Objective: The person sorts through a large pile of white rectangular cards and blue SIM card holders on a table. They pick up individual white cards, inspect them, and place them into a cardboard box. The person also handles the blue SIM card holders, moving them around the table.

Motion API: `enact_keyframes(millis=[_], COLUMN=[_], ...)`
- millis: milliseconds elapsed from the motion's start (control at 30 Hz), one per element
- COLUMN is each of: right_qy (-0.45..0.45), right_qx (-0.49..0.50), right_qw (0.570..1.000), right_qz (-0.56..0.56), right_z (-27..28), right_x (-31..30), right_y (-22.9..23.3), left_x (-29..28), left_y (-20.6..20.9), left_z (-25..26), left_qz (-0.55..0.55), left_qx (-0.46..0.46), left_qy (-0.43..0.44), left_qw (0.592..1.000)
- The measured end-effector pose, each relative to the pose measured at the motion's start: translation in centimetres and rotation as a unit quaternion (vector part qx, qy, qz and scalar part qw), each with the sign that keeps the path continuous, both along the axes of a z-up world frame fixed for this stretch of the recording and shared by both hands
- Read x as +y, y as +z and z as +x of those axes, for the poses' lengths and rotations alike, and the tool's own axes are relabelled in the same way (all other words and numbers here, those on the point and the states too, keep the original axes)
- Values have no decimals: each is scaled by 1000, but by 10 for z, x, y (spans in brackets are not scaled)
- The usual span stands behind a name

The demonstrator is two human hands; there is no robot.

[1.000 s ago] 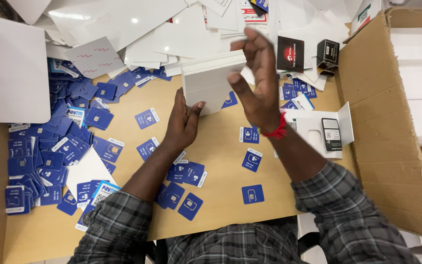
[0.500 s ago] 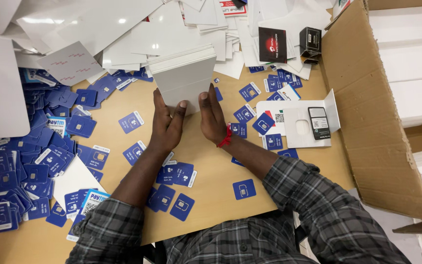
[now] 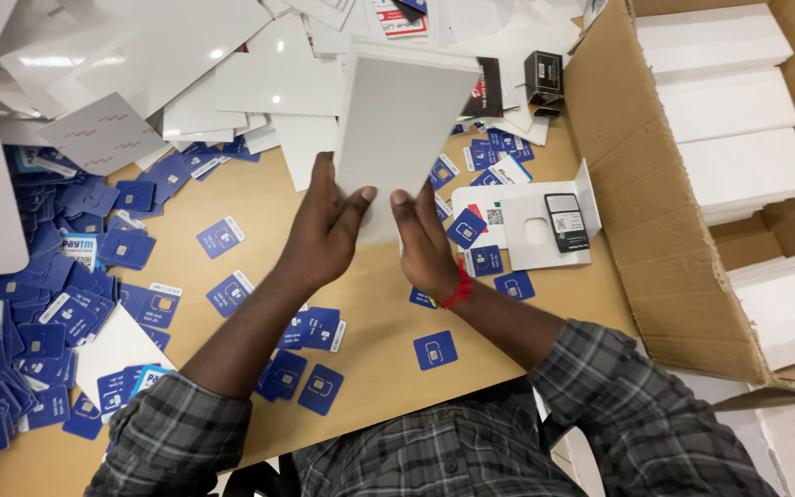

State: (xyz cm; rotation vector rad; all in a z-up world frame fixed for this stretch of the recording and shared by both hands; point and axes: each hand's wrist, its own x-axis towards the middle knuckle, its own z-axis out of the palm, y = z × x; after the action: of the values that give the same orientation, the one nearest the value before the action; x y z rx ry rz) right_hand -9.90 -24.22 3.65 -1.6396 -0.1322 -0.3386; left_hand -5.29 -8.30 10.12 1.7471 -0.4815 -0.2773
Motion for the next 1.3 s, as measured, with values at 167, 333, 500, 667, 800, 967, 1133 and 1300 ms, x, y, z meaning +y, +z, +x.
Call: enact_keyframes(millis=[167,333,500,667,800,967,1133,1300], right_qy=[26,38,8,-9,-48,-97,-147,-172], right_qx=[154,204,273,256,210,196,177,187], right_qw=[984,960,937,928,937,924,922,913], right_qz=[89,189,217,272,276,313,312,319], right_z=[-55,-92,-123,-137,-136,-134,-117,-90], right_x=[-50,-85,-122,-163,-198,-257,-321,-374], right_y=[38,70,98,131,152,150,126,115], left_x=[-40,-81,-129,-181,-222,-270,-318,-375], left_y=[25,33,54,96,120,115,105,95], left_z=[-17,-20,-23,-23,-18,-10,-3,7], left_qz=[24,22,114,181,202,193,223,293], left_qx=[51,118,175,172,95,-79,-249,-360], left_qy=[-73,-166,-238,-275,-289,-312,-302,-282], left_qw=[996,979,949,928,931,927,893,840])
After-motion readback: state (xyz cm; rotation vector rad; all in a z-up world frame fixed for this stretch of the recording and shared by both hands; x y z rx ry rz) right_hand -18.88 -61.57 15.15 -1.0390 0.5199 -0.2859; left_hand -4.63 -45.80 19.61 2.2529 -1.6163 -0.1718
